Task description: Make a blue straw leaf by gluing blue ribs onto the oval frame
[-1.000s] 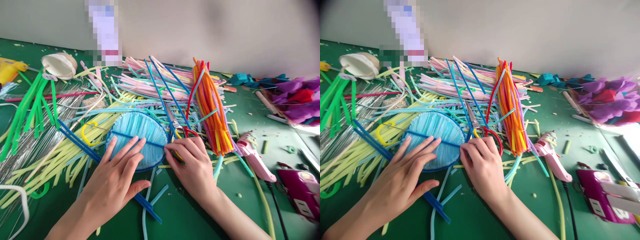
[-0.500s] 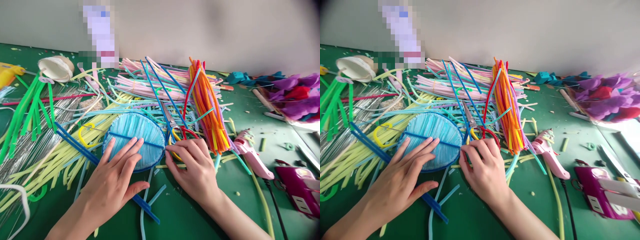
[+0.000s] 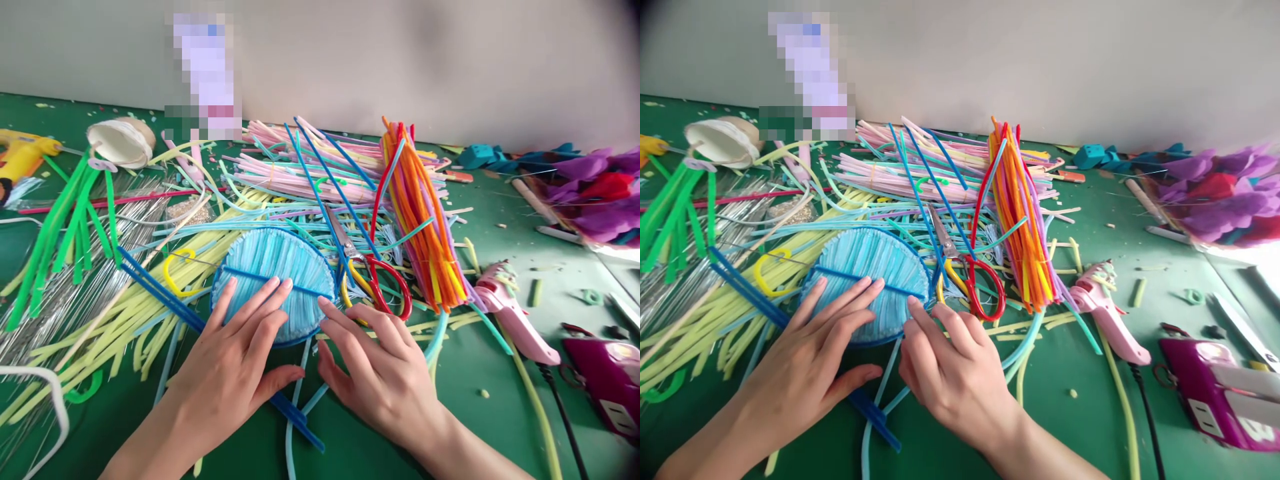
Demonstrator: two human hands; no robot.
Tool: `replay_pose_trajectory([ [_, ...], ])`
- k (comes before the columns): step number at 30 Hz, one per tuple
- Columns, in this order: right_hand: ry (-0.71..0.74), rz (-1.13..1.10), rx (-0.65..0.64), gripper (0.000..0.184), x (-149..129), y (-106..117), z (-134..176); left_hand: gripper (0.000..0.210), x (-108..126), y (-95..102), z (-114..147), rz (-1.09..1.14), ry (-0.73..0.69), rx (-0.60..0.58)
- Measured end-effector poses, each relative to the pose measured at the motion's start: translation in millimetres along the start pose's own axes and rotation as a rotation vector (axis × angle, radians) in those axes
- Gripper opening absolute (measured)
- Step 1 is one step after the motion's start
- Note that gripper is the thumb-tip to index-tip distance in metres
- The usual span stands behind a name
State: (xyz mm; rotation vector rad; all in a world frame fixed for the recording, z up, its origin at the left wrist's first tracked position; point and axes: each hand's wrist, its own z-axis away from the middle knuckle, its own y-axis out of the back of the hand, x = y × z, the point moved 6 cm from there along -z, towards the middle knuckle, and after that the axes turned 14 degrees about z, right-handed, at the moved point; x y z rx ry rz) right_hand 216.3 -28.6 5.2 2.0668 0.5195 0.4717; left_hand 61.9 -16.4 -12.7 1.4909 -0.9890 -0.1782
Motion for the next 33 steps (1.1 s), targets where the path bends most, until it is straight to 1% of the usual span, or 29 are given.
replay_pose_trajectory([
  [8, -0.005, 0.014, -0.049, 0.017, -2.0, -6.4, -3.2, 0.036, 0.2, -0.2, -0.3, 0.005, 0.0, -0.001],
  [15, -0.017, 0.007, -0.047, 0.019, -0.9, -7.9, -2.1, 0.036, 2.5, 0.4, -0.8, 0.013, -0.019, 0.016],
  [23, -0.032, -0.032, -0.041, 0.02, 0.6, -7.5, -2.0, 0.039, 3.4, -0.8, -1.3, 0.003, -0.027, 0.004],
  [28, -0.077, -0.051, -0.018, 0.02, 3.7, -4.8, -1.1, 0.039, 3.0, -1.7, -1.8, -0.009, -0.032, -0.008],
  [33, -0.077, -0.061, -0.025, 0.02, 3.4, -6.2, -0.6, 0.039, 2.2, -1.4, -2.0, -0.019, -0.041, 0.004],
])
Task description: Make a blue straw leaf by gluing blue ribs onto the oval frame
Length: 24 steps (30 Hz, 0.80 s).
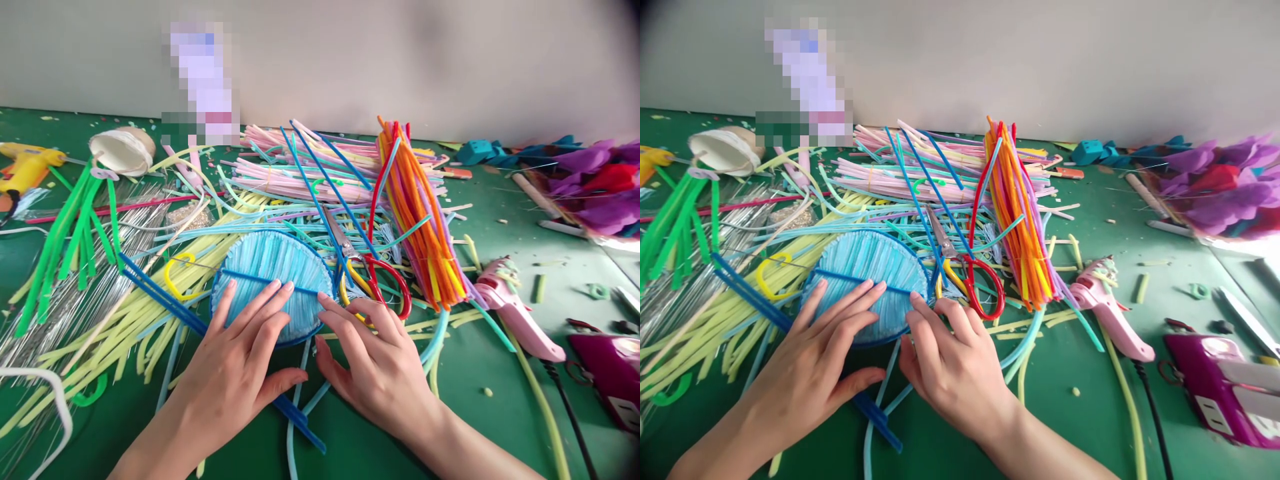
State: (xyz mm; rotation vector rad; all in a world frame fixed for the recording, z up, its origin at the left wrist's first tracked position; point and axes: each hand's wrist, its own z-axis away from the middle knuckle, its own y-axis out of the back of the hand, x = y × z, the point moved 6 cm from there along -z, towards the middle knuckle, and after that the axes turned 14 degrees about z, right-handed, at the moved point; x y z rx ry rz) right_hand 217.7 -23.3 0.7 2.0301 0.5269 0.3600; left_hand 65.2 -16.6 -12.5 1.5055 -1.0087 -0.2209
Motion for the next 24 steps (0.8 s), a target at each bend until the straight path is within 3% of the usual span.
replay_pose_trajectory([
  [11, 0.008, 0.0, 0.071, 0.02, -1.9, 8.7, 2.3, 0.039, -0.5, -1.2, 0.2, 0.001, 0.007, -0.012],
  [24, -0.045, 0.016, 0.031, 0.02, 3.6, 1.8, -0.3, 0.041, -1.1, -1.0, 0.8, 0.015, 0.014, -0.003],
])
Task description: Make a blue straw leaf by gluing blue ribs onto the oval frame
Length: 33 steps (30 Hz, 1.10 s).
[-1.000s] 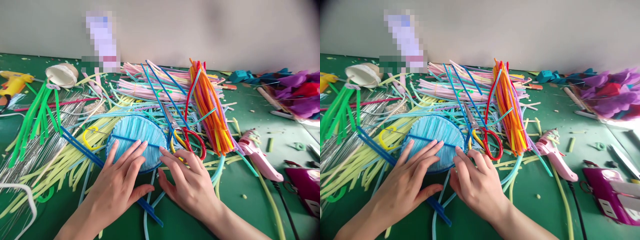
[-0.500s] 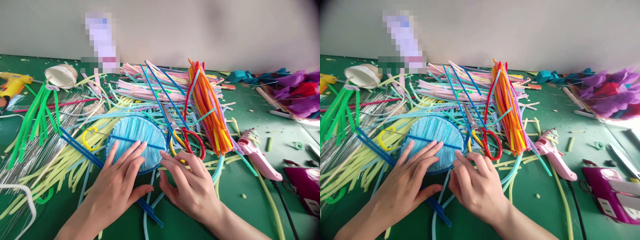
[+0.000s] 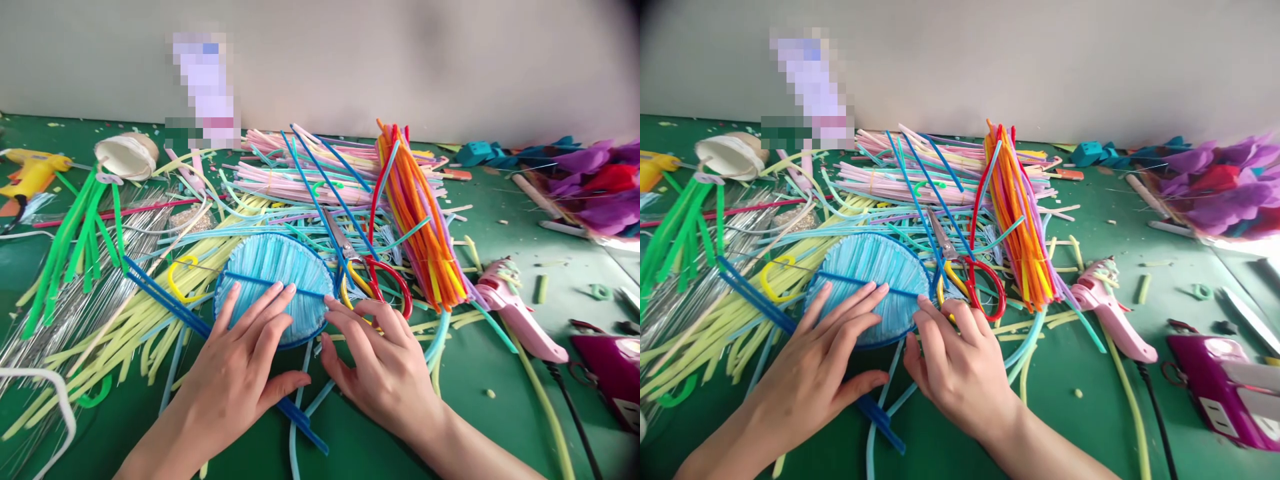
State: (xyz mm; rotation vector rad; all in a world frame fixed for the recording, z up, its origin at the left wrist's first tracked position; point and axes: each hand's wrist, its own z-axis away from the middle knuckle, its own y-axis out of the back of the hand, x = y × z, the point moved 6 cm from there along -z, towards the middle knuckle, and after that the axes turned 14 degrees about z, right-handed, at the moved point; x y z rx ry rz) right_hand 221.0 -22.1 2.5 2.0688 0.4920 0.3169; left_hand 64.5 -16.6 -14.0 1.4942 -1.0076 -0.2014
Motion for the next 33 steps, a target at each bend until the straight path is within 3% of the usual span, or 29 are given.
replay_pose_trajectory([
  [12, 0.0, 0.017, 0.011, 0.021, -1, 1, 3, 0.048, -2, 2.6, 2, -0.014, 0.036, 0.024],
  [14, 0.037, -0.011, 0.092, 0.025, -2, 11, 6, 0.046, -2, 2.4, 2, -0.015, 0.036, 0.025],
  [18, 0.127, -0.102, 0.401, 0.022, 1, 41, 13, 0.048, -3, 2.2, 1, -0.011, 0.025, 0.032],
  [25, -0.059, -0.2, 0.258, 0.035, 34, 36, -1, 0.045, -4, 3.0, 2, 0.024, 0.053, 0.027],
  [29, -0.25, -0.133, 0.296, 0.03, 49, 37, 0, 0.046, -5, 3.2, 2, 0.036, 0.053, 0.024],
  [33, -0.285, -0.02, 0.286, 0.024, 53, 38, -2, 0.046, -5, 3.8, 3, 0.044, 0.054, 0.037],
])
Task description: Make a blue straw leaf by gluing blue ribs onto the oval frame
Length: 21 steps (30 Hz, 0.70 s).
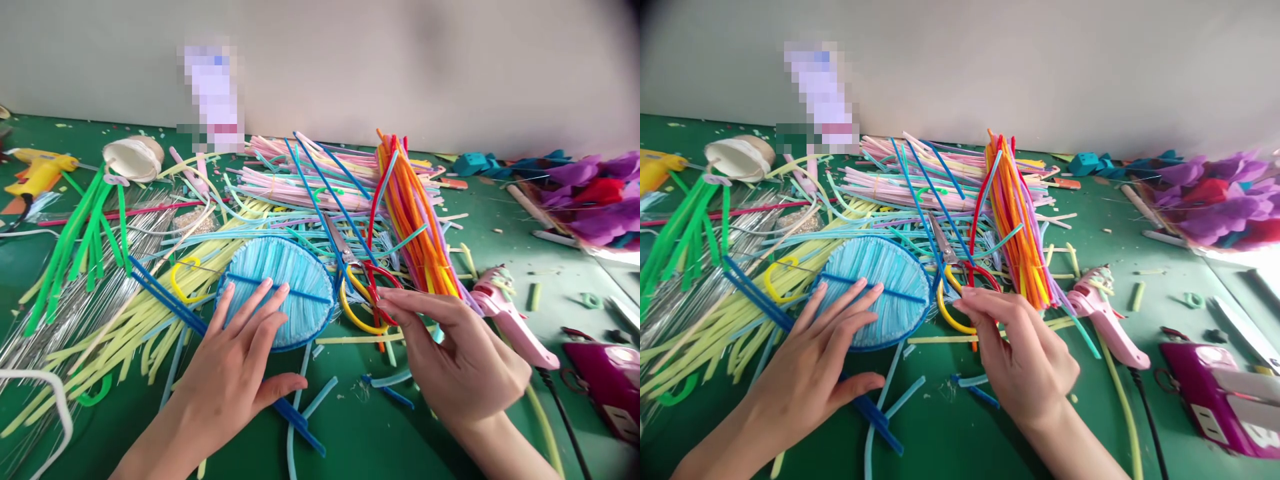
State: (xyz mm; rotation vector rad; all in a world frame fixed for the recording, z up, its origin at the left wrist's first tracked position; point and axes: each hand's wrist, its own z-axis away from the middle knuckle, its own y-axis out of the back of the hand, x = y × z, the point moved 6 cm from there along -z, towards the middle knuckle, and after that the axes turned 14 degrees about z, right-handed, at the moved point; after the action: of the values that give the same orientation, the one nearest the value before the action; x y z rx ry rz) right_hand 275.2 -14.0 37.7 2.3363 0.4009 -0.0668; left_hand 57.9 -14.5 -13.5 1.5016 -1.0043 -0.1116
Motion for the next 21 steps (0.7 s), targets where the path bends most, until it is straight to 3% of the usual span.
replay_pose_trajectory([
  [8, 0.014, 0.043, -0.006, 0.041, 4, -12, -4, 0.045, 0, -0.5, -1, -0.013, -0.002, -0.005],
  [16, 0.094, -0.019, -0.248, 0.016, -6, -34, 4, 0.04, 0, -1.3, 0, -0.021, -0.004, -0.008],
  [21, 0.077, -0.077, -0.333, 0.014, -11, -47, 13, 0.039, 1, -1.4, 0, -0.024, -0.005, -0.008],
])
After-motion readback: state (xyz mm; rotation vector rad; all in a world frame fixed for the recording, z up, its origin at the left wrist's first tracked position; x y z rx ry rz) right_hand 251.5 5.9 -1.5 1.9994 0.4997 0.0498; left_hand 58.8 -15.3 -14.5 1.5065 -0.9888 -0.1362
